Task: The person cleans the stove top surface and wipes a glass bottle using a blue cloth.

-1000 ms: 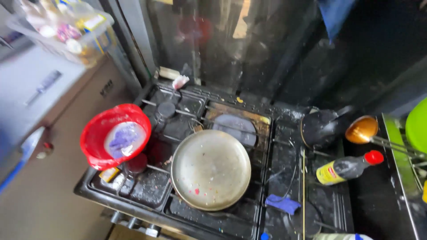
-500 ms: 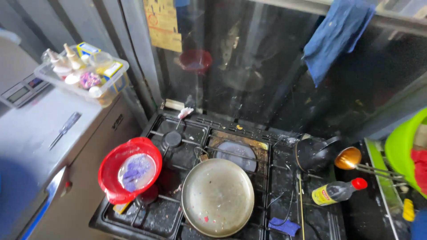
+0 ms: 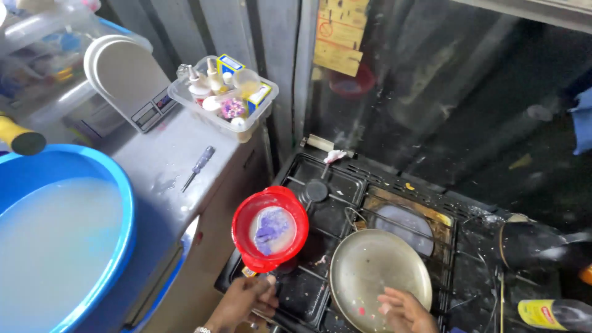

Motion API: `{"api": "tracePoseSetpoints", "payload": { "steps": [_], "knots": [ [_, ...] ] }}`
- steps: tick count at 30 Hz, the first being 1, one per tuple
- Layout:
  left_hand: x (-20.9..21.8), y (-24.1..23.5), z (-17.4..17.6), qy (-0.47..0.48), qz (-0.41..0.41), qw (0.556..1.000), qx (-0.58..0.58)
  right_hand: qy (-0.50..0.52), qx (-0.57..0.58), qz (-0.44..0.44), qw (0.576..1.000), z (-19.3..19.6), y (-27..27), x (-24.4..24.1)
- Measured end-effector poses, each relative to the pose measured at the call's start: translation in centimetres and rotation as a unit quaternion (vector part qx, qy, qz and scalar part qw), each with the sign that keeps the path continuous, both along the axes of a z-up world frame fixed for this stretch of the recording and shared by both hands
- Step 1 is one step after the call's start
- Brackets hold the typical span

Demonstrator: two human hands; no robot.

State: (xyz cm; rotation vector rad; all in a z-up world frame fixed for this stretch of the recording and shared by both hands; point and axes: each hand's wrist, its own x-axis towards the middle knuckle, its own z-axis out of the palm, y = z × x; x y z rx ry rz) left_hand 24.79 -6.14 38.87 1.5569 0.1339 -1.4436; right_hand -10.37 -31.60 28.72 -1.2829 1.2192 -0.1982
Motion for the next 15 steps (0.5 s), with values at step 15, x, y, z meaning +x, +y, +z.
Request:
{"api": "tracePoseSetpoints", "payload": {
  "steps": [15],
  "knots": [
    [5.3,-0.5,-4.5,-0.043,0.234,0.971,0.023,0.123,-0.156,-0.014,0.98,-2.6,-3.1,0.2]
  ]
}}
